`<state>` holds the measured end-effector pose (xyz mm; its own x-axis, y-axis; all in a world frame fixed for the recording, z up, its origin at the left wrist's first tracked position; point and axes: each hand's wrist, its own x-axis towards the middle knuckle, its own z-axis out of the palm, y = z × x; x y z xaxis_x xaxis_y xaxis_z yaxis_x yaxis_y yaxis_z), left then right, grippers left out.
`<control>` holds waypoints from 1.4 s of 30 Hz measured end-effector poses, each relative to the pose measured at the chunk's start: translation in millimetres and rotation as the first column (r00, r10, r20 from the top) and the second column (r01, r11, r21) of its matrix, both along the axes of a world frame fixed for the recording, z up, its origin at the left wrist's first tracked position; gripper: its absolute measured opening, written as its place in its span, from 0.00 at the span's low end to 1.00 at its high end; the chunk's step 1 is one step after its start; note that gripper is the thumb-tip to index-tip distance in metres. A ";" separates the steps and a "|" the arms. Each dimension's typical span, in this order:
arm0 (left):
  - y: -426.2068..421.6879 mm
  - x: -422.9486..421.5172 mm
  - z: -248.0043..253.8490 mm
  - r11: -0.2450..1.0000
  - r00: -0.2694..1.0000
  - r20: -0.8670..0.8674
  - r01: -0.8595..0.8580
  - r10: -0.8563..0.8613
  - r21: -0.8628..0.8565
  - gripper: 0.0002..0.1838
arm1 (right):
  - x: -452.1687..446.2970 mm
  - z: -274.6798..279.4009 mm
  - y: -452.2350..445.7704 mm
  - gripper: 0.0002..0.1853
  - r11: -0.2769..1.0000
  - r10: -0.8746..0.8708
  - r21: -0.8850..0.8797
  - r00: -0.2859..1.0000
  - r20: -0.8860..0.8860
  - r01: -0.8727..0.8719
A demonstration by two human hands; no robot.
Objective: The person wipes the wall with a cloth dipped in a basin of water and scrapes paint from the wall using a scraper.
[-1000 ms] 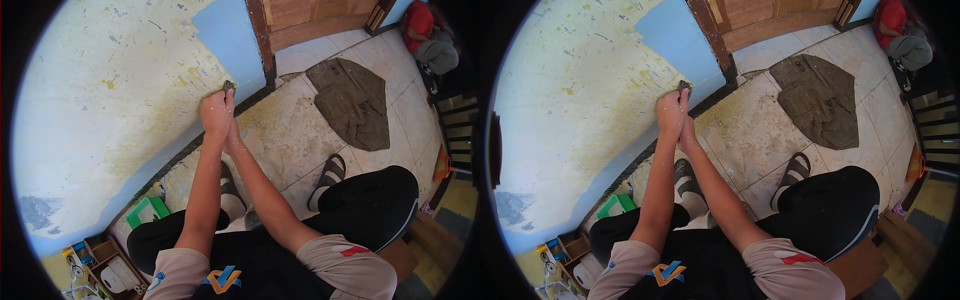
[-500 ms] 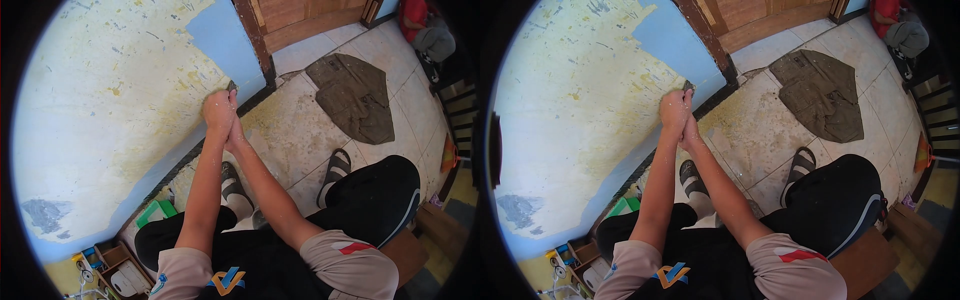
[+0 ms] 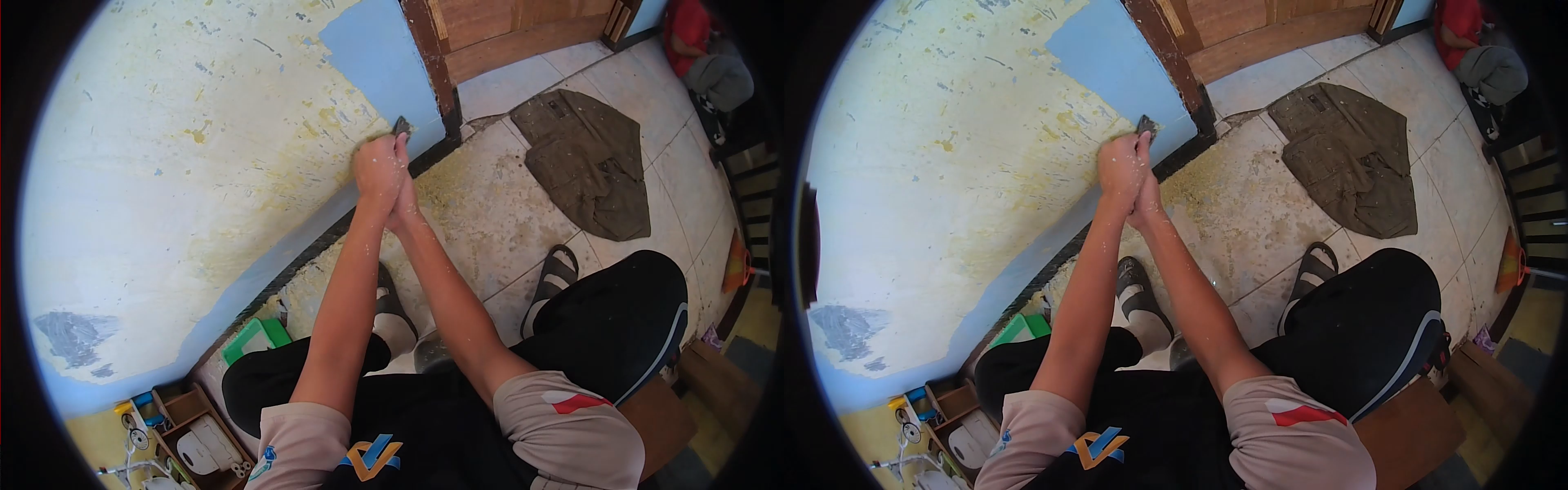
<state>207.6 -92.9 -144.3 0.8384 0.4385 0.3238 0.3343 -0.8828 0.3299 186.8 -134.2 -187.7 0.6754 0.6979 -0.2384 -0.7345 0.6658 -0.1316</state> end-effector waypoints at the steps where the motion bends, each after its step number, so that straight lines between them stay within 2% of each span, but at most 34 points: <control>1: -10.3 7.3 6.7 0.998 0.997 0.039 0.060 -0.061 0.020 0.21 | 16.8 -1.7 -5.9 0.24 0.990 -0.009 0.141 0.997 0.075 -0.002; 2: -23.2 14.0 12.4 0.999 0.997 0.070 0.044 -0.042 -0.016 0.20 | 27.5 -4.2 -14.3 0.27 0.963 -0.033 0.270 0.988 0.148 -0.008; 9: -23.8 17.0 9.3 1.000 1.000 -0.025 -0.010 0.010 -0.017 0.20 | 9.2 -7.3 -6.6 0.26 0.987 -0.012 0.162 0.994 0.104 -0.005; 14: -9.3 -8.4 18.0 0.996 0.996 -0.032 -0.086 0.085 -0.017 0.24 | -11.4 -6.8 2.5 0.25 0.998 0.011 0.066 1.000 0.027 -0.013; 18: -4.1 -10.3 28.0 0.991 0.985 -0.128 -0.123 0.115 -0.053 0.25 | -19.0 -15.8 9.3 0.24 0.995 0.012 0.096 0.999 0.046 -0.016; 20: -3.0 -9.2 27.7 0.993 0.977 -0.181 -0.115 0.109 -0.021 0.25 | -19.1 -25.6 10.5 0.26 0.989 0.073 0.129 0.997 0.038 -0.078; 23: -2.0 -9.5 22.9 0.995 0.976 -0.196 -0.095 0.098 0.023 0.24 | -18.3 -22.9 6.6 0.27 0.982 0.077 0.172 0.997 0.026 -0.081; 26: -1.5 -10.4 15.2 0.994 0.983 -0.162 -0.072 0.085 0.084 0.22 | -17.8 -24.3 3.9 0.27 0.986 0.091 0.136 0.995 0.036 -0.095; 30: -2.9 -15.4 14.6 0.994 0.987 -0.146 -0.057 0.070 0.089 0.21 | -21.8 -30.8 4.8 0.27 0.966 0.121 0.224 0.991 0.049 -0.129; 33: -2.3 -17.3 14.1 0.995 0.982 -0.165 -0.080 0.089 0.058 0.21 | -21.9 -13.0 6.2 0.27 0.970 0.062 0.235 0.998 0.012 -0.063; 35: -1.8 -19.0 11.7 0.996 0.987 -0.140 -0.068 0.074 0.050 0.22 | -20.2 -1.5 0.3 0.27 0.990 0.042 0.132 0.999 -0.010 -0.040; 36: -2.4 -18.7 10.8 0.996 0.988 -0.138 -0.068 0.075 0.054 0.22 | -17.6 7.6 -8.1 0.27 0.990 0.042 0.136 0.999 -0.009 -0.041; 38: -4.0 -19.1 9.0 0.997 0.991 -0.114 -0.066 0.071 0.045 0.22 | -14.0 22.0 -24.5 0.33 0.987 0.142 0.075 0.989 0.042 -0.145; 42: -4.7 -17.8 8.5 0.995 0.991 -0.109 -0.075 0.082 0.068 0.21 | -14.2 21.8 -21.7 0.35 0.990 0.143 -0.011 0.989 0.037 -0.143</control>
